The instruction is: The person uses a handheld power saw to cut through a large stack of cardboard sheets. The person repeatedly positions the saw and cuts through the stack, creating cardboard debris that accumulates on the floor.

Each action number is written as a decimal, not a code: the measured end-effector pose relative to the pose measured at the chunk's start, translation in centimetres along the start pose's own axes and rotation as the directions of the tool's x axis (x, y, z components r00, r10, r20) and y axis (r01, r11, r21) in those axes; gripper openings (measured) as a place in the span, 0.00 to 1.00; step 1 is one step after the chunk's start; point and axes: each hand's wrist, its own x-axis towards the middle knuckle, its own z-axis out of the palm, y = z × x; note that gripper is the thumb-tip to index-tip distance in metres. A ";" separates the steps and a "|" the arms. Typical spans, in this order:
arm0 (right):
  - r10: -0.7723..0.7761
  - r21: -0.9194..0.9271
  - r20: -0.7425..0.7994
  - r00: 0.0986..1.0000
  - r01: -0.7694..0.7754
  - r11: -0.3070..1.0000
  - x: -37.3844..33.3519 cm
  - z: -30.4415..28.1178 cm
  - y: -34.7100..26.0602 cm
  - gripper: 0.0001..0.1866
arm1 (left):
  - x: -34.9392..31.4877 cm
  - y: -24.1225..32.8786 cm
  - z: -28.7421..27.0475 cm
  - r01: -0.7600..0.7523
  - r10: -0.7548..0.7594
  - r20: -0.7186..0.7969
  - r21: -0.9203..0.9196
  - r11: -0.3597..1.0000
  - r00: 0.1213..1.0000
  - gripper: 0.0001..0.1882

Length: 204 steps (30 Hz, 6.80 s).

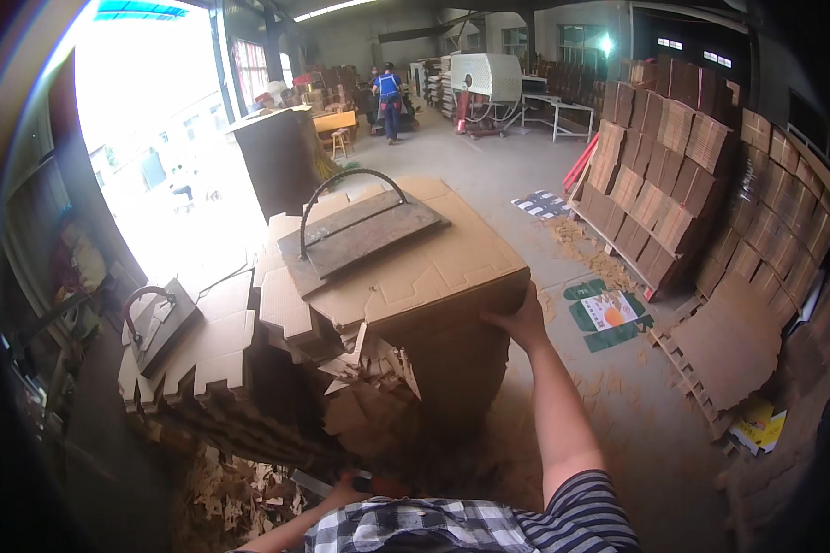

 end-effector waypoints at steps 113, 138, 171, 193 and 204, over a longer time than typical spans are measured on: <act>0.388 -0.495 0.392 0.834 -0.164 0.853 -28.7 -7.1 -0.6 0.17 | -5.7 27.2 -5.3 -0.385 0.631 0.606 -0.500 0.776 0.485 0.09; 0.652 -0.219 0.121 0.749 -0.620 0.753 -26.2 -8.0 -7.9 0.08 | -9.3 34.1 -7.6 -0.682 0.743 0.578 -0.395 0.616 0.337 0.12; 0.430 -0.386 0.324 0.843 -0.298 0.873 -27.5 -7.0 0.3 0.13 | -1.8 25.4 3.3 -0.463 0.606 0.616 -0.400 0.791 0.503 0.07; 0.426 -0.415 0.294 0.855 -0.288 0.863 -26.9 -5.2 -0.3 0.17 | -6.1 27.0 -5.1 -0.754 0.774 0.388 -0.243 0.610 0.501 0.09; 0.430 -0.393 0.201 0.880 -0.330 0.859 -28.4 -8.2 -0.4 0.16 | -7.9 28.5 -2.4 -0.831 0.792 0.455 -0.176 0.528 0.407 0.13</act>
